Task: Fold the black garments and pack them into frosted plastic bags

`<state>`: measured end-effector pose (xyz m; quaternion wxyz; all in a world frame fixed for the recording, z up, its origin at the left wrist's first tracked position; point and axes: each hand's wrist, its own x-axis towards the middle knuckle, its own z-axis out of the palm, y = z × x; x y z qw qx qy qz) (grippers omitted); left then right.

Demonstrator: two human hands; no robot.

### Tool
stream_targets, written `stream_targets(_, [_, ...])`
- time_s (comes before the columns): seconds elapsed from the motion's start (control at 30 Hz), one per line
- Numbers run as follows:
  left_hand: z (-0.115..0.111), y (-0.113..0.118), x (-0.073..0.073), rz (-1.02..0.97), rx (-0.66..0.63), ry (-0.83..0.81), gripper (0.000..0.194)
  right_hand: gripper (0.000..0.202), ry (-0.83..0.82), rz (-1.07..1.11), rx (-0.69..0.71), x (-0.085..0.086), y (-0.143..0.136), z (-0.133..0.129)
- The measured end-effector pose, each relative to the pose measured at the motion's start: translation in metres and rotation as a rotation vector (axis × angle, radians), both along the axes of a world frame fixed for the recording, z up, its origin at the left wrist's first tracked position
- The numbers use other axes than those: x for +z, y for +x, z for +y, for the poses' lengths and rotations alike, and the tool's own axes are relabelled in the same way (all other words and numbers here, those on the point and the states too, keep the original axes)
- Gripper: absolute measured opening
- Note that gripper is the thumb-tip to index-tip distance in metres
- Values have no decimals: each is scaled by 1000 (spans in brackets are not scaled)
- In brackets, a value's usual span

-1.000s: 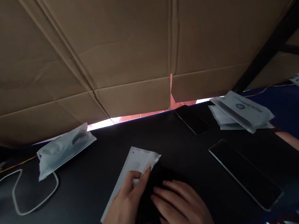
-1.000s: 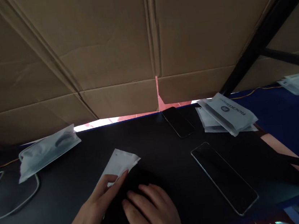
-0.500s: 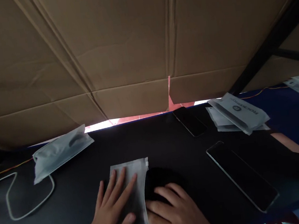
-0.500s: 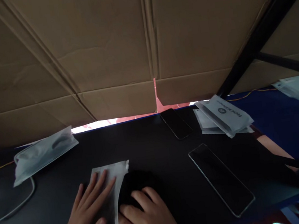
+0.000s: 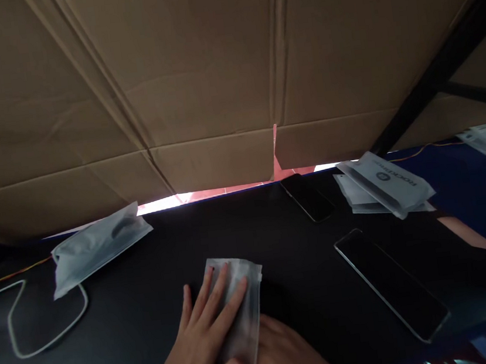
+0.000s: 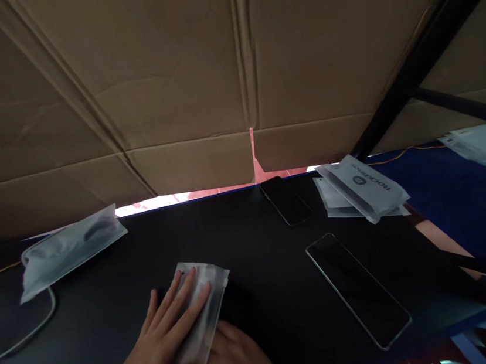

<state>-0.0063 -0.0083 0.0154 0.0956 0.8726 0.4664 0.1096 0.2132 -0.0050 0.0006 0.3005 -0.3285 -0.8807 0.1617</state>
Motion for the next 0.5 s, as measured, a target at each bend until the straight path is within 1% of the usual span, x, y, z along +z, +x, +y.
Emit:
stream_targets(0.03, [0, -2, -4, 25, 18, 17, 81, 30, 40, -1, 30, -5, 5, 0])
stream_targets(0.07, [1, -3, -9, 49, 33, 36, 84, 34, 67, 9, 91, -9, 12, 0])
stream_targets(0.13, [0, -5, -18, 84, 52, 70, 89, 53, 75, 44, 222, -16, 27, -1])
stream_targets(0.17, [0, -5, -22, 96, 59, 81, 90, 59, 78, 72, 240, -19, 35, -3])
stream_targets(0.2, [-1, -5, -25, 105, 67, 87, 90, 60, 94, 104, 199, -20, 44, -5])
stream_targets(0.23, [-1, -4, -27, 111, 73, 96, 90, 56, 123, 123, 114, -22, 51, -9])
stream_targets(0.3, [-3, -1, -28, 115, 80, 114, 88, 44, 187, 93, -123, -28, 63, -17])
stream_targets(0.33, [-3, 0, -28, 116, 83, 123, 86, 44, 217, 53, -225, -32, 65, -21])
stream_targets(0.37, [-4, 1, -28, 113, 84, 129, 85, 49, 233, 2, -290, -39, 65, -25])
stream_targets(0.4, [-5, 3, -27, 110, 82, 126, 85, 52, 247, -24, -327, -46, 62, -28])
stream_targets(0.47, [-5, 6, -25, 94, 63, 99, 91, 44, 230, 4, -361, -60, 49, -33])
stream_targets(0.5, [-5, 7, -24, 86, 48, 76, 95, 40, 223, 78, -408, -65, 41, -35])
